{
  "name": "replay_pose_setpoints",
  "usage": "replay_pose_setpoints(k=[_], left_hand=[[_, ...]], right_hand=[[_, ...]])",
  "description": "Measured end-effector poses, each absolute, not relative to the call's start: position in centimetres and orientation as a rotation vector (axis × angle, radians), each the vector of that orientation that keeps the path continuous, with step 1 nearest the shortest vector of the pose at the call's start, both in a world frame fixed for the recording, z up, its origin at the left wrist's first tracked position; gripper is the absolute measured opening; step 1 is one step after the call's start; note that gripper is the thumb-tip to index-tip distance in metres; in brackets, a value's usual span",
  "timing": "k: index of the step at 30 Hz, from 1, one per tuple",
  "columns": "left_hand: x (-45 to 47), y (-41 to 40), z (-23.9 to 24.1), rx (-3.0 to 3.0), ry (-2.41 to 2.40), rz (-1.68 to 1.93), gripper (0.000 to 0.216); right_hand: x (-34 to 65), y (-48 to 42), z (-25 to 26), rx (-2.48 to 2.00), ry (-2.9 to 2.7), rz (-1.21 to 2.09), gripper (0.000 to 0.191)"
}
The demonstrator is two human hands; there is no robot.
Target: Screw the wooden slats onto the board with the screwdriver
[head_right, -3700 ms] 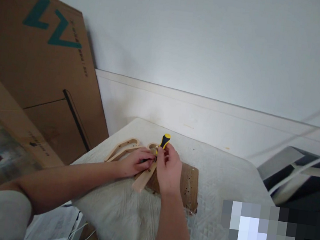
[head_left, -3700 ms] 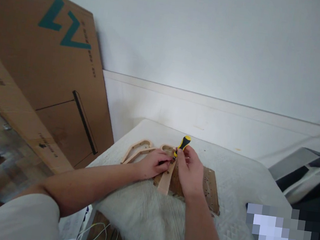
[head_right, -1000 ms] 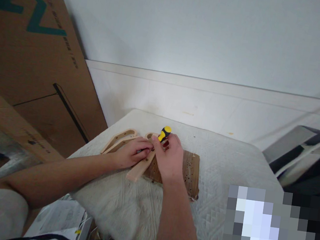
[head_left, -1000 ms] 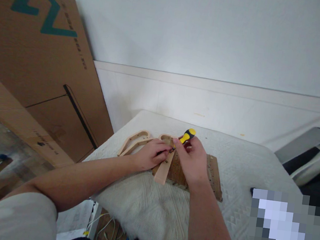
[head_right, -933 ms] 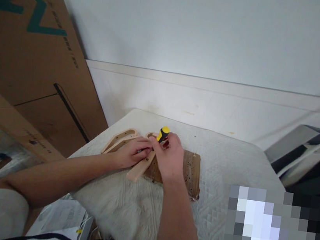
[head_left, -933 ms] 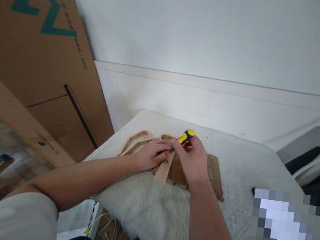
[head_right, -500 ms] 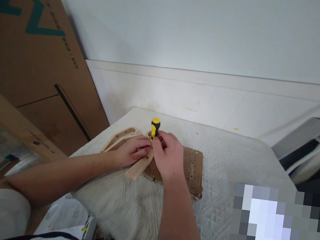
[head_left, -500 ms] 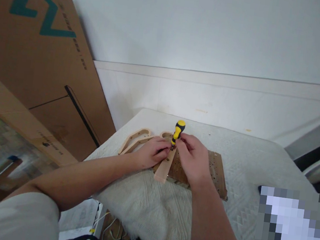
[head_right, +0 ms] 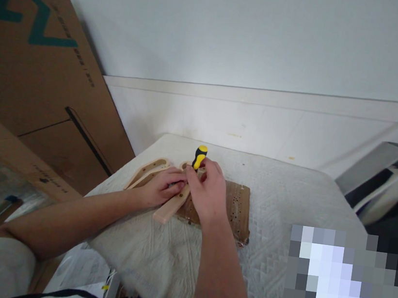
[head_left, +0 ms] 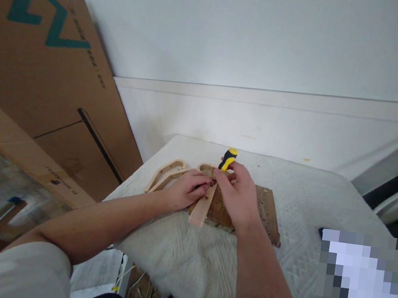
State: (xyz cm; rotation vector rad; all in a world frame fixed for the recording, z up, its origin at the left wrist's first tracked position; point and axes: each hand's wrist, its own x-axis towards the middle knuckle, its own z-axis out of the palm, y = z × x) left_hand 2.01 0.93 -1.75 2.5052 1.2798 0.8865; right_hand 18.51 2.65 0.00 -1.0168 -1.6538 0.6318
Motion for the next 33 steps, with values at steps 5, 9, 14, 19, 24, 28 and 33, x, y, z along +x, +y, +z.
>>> replay_pose_setpoints(k=[5,9,14,19,24,28,33], left_hand=[[2.02,0.94,-1.74,2.515,1.280,0.914,0.025],[1.97,1.01,-1.67,2.517,1.293,0.892,0.026],[1.92,1.10,-1.75,2.539,1.260,0.911,0.027],[1.86,1.21,-2.06,2.545,1.244,0.940,0.027],[1.86,1.32,-2.07,2.545,1.235,0.944,0.028],[1.81,1.30,-2.07,2.540,1.226,0.944,0.028],[1.73,1.28,-2.19,2.538,1.242,0.946,0.027]], right_hand=[[18.61,2.76,0.22,-1.042,-1.595,0.619,0.029],[18.38,2.57,0.26,-1.131,-1.530,0.739,0.038],[18.35,2.30,0.25,-1.014,-1.602,0.797,0.032],[18.56,2.66,0.19,-1.137,-1.592,0.679,0.034],[18.53,2.35,0.40,-1.093,-1.670,0.630,0.032],[18.47,1.96,0.46,-0.911,-1.633,0.677,0.021],[18.39,1.90,0.76,-1.004,-1.467,0.824,0.027]])
